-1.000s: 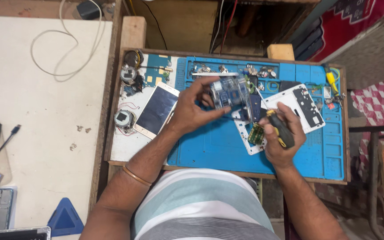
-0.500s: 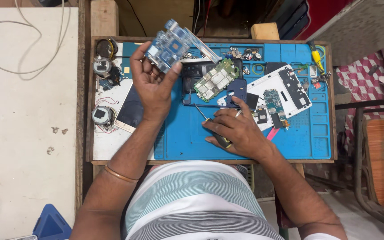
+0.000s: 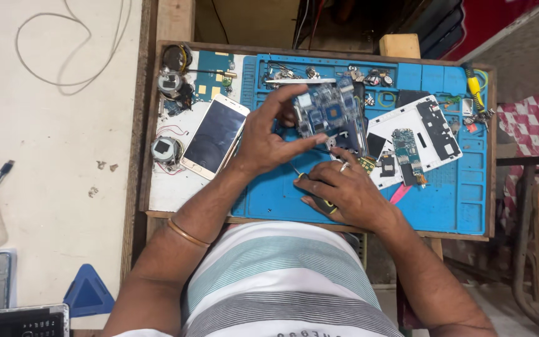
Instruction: The person works on a disassembled smartphone motherboard at a repair bench. They hold the board with one hand and pry and unscrew components using a screwdriver, then use a pink brush to scrub and clean the board surface and connectors, repositioning the board and small circuit boards on the mat as they work.
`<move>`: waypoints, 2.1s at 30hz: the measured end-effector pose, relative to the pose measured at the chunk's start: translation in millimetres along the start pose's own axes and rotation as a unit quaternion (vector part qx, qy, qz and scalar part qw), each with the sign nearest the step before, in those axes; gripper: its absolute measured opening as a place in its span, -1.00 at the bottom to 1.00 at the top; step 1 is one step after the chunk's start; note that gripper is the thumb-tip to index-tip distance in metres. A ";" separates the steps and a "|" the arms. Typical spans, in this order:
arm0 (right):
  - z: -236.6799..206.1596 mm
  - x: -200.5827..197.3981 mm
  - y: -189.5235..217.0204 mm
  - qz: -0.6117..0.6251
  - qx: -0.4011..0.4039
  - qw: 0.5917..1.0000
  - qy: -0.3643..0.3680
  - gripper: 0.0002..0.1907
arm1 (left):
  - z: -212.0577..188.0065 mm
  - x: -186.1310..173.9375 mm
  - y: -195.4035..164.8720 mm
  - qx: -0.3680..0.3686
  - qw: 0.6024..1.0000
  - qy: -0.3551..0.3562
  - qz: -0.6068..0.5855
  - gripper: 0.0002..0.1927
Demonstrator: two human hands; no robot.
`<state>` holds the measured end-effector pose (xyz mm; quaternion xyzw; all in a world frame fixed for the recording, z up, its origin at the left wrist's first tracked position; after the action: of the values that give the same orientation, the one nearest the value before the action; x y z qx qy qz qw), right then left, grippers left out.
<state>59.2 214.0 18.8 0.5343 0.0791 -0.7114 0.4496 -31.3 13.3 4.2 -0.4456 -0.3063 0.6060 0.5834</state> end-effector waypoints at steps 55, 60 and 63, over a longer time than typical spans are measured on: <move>-113.6 -72.3 0.3 -0.220 0.448 0.859 -0.113 -0.52 | 6.2 -8.8 2.5 -0.059 0.992 -0.041 -0.103 -0.22; -134.7 -102.1 -7.5 -0.199 0.463 0.857 -0.110 -0.36 | 5.5 -10.7 1.4 -0.055 0.993 -0.036 -0.097 -0.21; -148.5 -109.1 -20.6 -0.226 0.503 0.834 -0.020 -0.27 | 6.1 -11.5 0.9 -0.055 0.993 -0.035 -0.097 -0.21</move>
<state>149.3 374.6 40.1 0.6398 -0.1805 -0.7452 -0.0527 -38.0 2.8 8.0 -0.4234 -0.4013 0.5441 0.6031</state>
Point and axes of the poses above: each hand's wrist, its own z-axis towards the middle knuckle, its own x-axis out of the palm, y = z × x, the point moved 1 cm from there along z, towards the middle knuckle, and after that the axes turned 8 degrees about -y, right-handed, at the moved point
